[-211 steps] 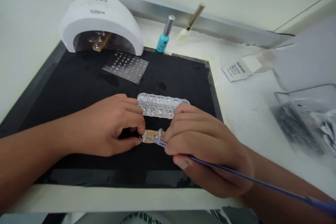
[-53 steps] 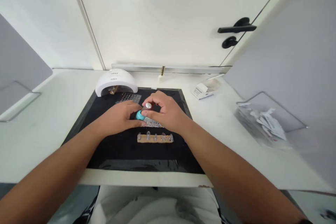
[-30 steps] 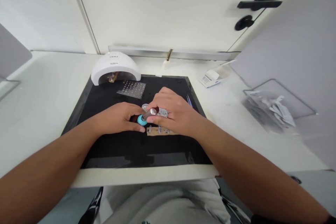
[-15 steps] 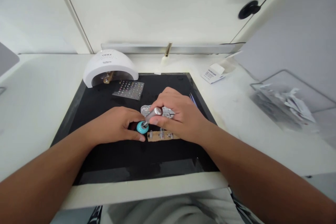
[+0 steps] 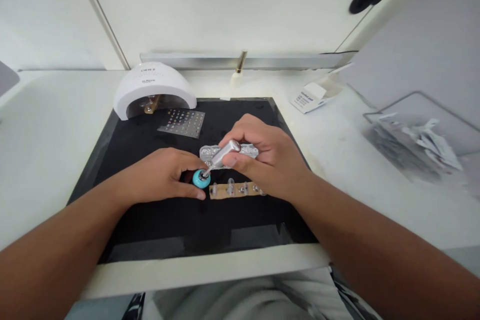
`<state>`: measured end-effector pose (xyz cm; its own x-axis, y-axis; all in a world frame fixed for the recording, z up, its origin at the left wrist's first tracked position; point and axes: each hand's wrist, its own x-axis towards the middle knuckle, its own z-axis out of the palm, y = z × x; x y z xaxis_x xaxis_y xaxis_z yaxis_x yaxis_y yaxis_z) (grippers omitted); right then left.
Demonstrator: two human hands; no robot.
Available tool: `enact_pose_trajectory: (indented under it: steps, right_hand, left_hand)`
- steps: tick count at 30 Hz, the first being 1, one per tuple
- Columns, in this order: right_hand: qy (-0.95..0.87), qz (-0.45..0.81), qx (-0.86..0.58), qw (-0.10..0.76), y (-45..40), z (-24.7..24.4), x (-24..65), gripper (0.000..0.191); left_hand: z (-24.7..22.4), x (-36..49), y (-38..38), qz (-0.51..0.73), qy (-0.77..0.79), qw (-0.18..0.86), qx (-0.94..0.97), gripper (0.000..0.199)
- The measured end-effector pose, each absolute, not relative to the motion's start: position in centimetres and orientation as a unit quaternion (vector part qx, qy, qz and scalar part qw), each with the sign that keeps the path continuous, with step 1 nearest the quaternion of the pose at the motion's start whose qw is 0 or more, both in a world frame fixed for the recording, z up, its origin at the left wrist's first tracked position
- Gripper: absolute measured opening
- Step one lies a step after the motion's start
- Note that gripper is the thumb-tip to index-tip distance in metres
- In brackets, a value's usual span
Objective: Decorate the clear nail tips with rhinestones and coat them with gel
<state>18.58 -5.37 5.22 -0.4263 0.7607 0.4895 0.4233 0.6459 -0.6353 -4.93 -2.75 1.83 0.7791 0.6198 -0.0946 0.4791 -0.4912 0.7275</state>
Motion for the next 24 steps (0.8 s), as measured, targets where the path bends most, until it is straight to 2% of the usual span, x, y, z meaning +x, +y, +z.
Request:
enact_pose_trajectory:
  steps: [15, 24]
  right_hand:
    - [-0.778, 0.254, -0.405, 0.408, -5.8, 5.2, 19.0, 0.043]
    - [-0.776, 0.278, -0.438, 0.358, -5.8, 5.1, 19.7, 0.038]
  left_hand:
    - [1.9, -5.1, -2.6, 0.1, 0.307, 0.408, 0.854, 0.018]
    - [1.8, -5.9, -2.4, 0.099, 0.307, 0.403, 0.856, 0.022]
